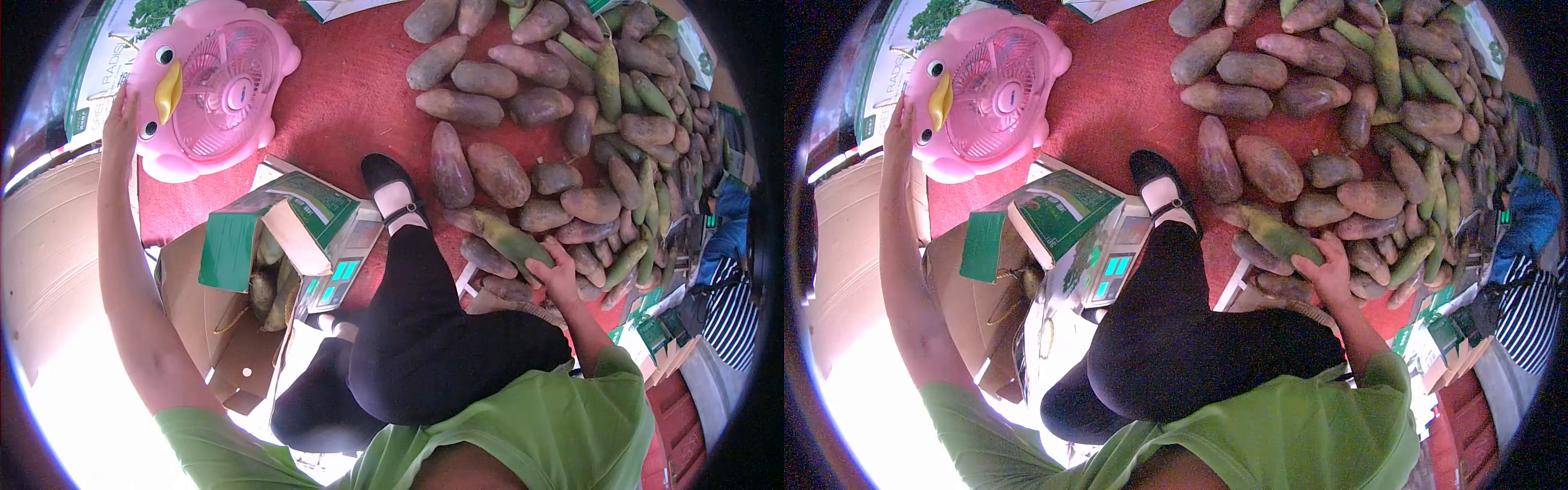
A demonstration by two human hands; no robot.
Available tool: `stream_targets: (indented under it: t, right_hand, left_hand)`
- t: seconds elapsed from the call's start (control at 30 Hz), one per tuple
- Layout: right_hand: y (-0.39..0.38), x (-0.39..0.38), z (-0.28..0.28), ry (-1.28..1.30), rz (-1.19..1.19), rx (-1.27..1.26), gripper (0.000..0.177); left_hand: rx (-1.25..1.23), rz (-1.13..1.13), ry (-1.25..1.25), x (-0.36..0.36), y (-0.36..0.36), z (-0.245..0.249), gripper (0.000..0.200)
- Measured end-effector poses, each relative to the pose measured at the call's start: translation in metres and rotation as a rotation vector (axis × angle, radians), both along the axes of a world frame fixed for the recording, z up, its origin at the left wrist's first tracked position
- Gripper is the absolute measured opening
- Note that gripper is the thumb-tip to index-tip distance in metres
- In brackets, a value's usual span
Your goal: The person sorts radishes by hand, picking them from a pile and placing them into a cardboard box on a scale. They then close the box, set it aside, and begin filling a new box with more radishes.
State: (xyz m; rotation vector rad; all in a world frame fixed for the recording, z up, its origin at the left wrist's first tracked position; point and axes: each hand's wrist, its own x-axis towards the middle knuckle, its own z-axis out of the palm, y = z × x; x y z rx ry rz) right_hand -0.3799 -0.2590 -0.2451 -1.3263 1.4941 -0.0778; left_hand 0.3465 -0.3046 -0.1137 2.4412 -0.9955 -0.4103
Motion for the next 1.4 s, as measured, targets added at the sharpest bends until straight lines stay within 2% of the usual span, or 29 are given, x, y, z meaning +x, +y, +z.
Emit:
stream_targets:
  t: [0.03, 0.1, 0.43, 0.5, 0.53, 0.6, 0.67, 0.7, 0.77, 0.83, 1.0, 1.1, 1.13, 1.23, 1.27, 1.4]
  right_hand:
    - [0.0, 0.001, 0.0, -0.001, 0.001, 0.0, 0.04]
    - [-0.001, 0.002, 0.001, 0.034, 0.006, -0.032, 0.053]
    - [0.003, -0.003, -0.01, 0.049, 0.069, -0.15, 0.053]
    - [0.004, -0.002, -0.011, 0.128, 0.124, -0.224, 0.053]
    - [0.003, -0.001, -0.007, 0.132, 0.121, -0.225, 0.053]
    - [-0.007, 0.017, 0.018, 0.146, 0.097, -0.017, 0.05]
    - [-0.007, 0.017, 0.017, 0.134, 0.103, -0.082, 0.052]
    - [-0.006, 0.016, 0.015, 0.102, 0.118, -0.144, 0.054]
    - [-0.002, 0.011, 0.012, 0.161, 0.133, -0.167, 0.053]
    - [-0.001, 0.006, 0.006, 0.065, 0.105, -0.128, 0.053]
    - [0.009, -0.016, -0.013, 0.092, 0.164, -0.203, 0.053]
    - [0.005, -0.013, -0.008, 0.042, 0.16, -0.174, 0.053]
    - [0.004, -0.015, -0.004, 0.043, 0.165, -0.138, 0.054]
    - [0.008, -0.023, -0.005, 0.131, 0.193, -0.203, 0.054]
    - [0.009, -0.023, 0.001, 0.069, 0.132, -0.134, 0.054]
    - [0.01, -0.03, 0.013, 0.097, 0.154, -0.168, 0.055]
  left_hand:
    - [-0.001, -0.005, -0.015, 0.0, 0.0, 0.0, 0.054]
    - [-0.002, -0.012, -0.032, -0.005, -0.002, 0.002, 0.054]
    - [0.024, -0.012, -0.047, 0.005, 0.001, -0.002, 0.054]
    - [0.032, -0.019, -0.052, 0.01, 0.002, -0.002, 0.054]
    - [0.053, -0.052, -0.108, 0.012, 0.002, -0.001, 0.056]
    - [0.093, -0.065, -0.13, 0.024, 0.004, -0.003, 0.059]
    - [0.045, -0.065, -0.043, 0.036, 0.008, -0.003, 0.064]
    - [0.162, -0.081, -0.082, 0.057, 0.009, 0.002, 0.066]
    - [0.228, -0.249, -0.299, 0.098, 0.019, 0.008, 0.065]
    - [0.097, -0.105, -0.128, -0.01, 0.015, 0.077, 0.062]
    - [0.005, -0.079, -0.296, -0.059, 0.029, 0.116, 0.062]
    - [-0.058, -0.047, -0.458, -0.175, 0.155, 0.21, 0.063]
    - [-0.079, -0.038, -0.504, -0.185, 0.157, 0.217, 0.064]
    - [-0.051, 0.224, -0.555, -0.261, 0.247, 0.208, 0.06]
    - [-0.005, 0.33, -0.577, -0.274, 0.266, 0.202, 0.058]
    - [-0.112, 0.511, -0.435, -0.318, 0.309, 0.168, 0.053]
